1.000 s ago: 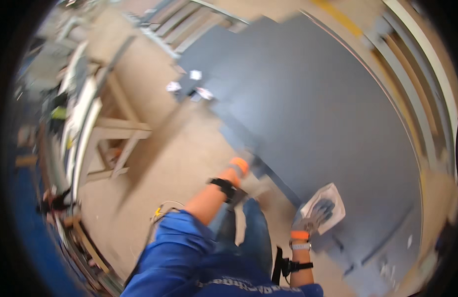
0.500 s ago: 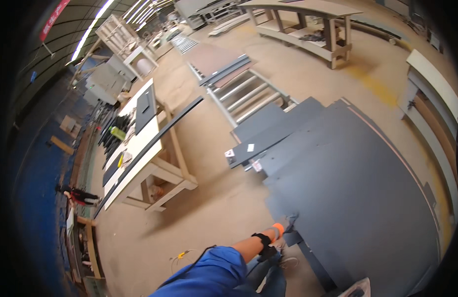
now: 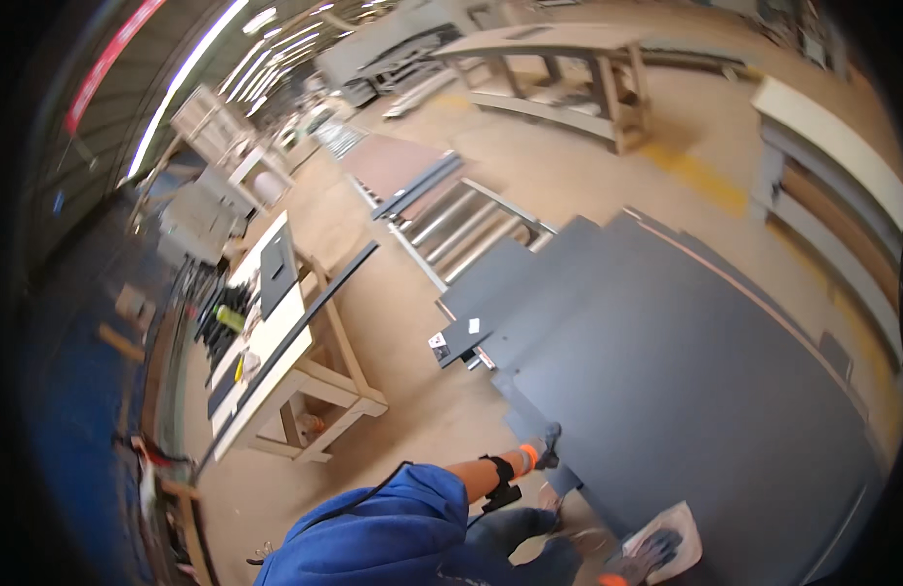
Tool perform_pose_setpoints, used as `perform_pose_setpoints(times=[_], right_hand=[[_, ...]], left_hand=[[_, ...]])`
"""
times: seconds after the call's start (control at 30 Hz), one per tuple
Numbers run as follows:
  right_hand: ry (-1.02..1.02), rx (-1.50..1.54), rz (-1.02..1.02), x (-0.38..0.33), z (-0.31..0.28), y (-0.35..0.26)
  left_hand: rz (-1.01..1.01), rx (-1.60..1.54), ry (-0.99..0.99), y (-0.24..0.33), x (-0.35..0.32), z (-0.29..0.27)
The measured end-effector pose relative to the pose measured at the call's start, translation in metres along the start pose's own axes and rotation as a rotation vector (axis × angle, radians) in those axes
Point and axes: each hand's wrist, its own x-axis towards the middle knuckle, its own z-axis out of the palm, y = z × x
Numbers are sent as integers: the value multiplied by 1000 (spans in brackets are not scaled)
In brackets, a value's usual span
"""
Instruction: Wiping down and organizing large furniture panels in a workshop environment.
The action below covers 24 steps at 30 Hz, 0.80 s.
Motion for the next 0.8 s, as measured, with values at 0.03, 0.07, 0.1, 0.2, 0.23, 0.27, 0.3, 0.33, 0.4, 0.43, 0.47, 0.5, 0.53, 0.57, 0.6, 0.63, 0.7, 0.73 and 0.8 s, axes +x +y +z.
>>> perform_pose_setpoints(times=[0.03, 0.07, 0.1, 0.2, 0.23, 0.27, 0.3, 0.33, 0.4, 0.43, 0.47, 0.5, 0.53, 0.57, 0.6, 0.63, 0.7, 0.73, 0.8], right_hand=[[27, 39, 50, -10, 1, 16], [50, 58, 120, -29, -5, 40], [68, 95, 161, -40, -5, 51], [143, 97, 225, -50, -19, 94], [187, 75, 296, -54, -26, 120], [232, 64, 357, -58, -30, 143], [273, 35, 421, -62, -32, 166], [310, 6, 500, -70, -34, 187], [346, -1, 661, -87, -43, 223], [271, -92, 784, -88, -53, 243], [289, -38, 853, -100, -46, 281], [301, 38, 896, -105, -31, 304], [432, -120, 890, -100, -29, 321], [526, -48, 958, -98, -35, 344], [648, 136, 1006, -82, -53, 341], [785, 410, 1041, -68, -81, 332], [955, 861, 979, -44, -140, 294], [965, 1014, 921, -25, -158, 265], [795, 756, 568, 10, -153, 206]], left_hand=[[42, 216, -5, 5, 6, -8], [46, 378, -31, 13, 5, -6], [-17, 444, -56, 16, -2, -17], [-440, -1004, -679, -116, 56, -54], [-479, -922, -513, -114, 75, -53], [-510, -844, -326, -121, 84, -57], [-425, -1045, -775, -117, 78, -37], [-361, -1260, -1216, -105, 65, -38], [-484, -1137, -822, -75, 42, -49], [-491, -917, -406, -63, 34, -48], [-541, -606, -41, -49, 29, -44], [-407, -802, -454, -67, 33, -60], [-280, -957, -896, -67, 28, -74], [-331, -885, -578, -71, 30, -68], [-380, -824, -243, -55, 15, -59], [-436, -753, 89, -23, -8, -38], [-390, -880, 147, -20, -6, -29], [-354, -969, 158, -17, 0, -26], [-289, -1125, 188, -14, 6, -16]])
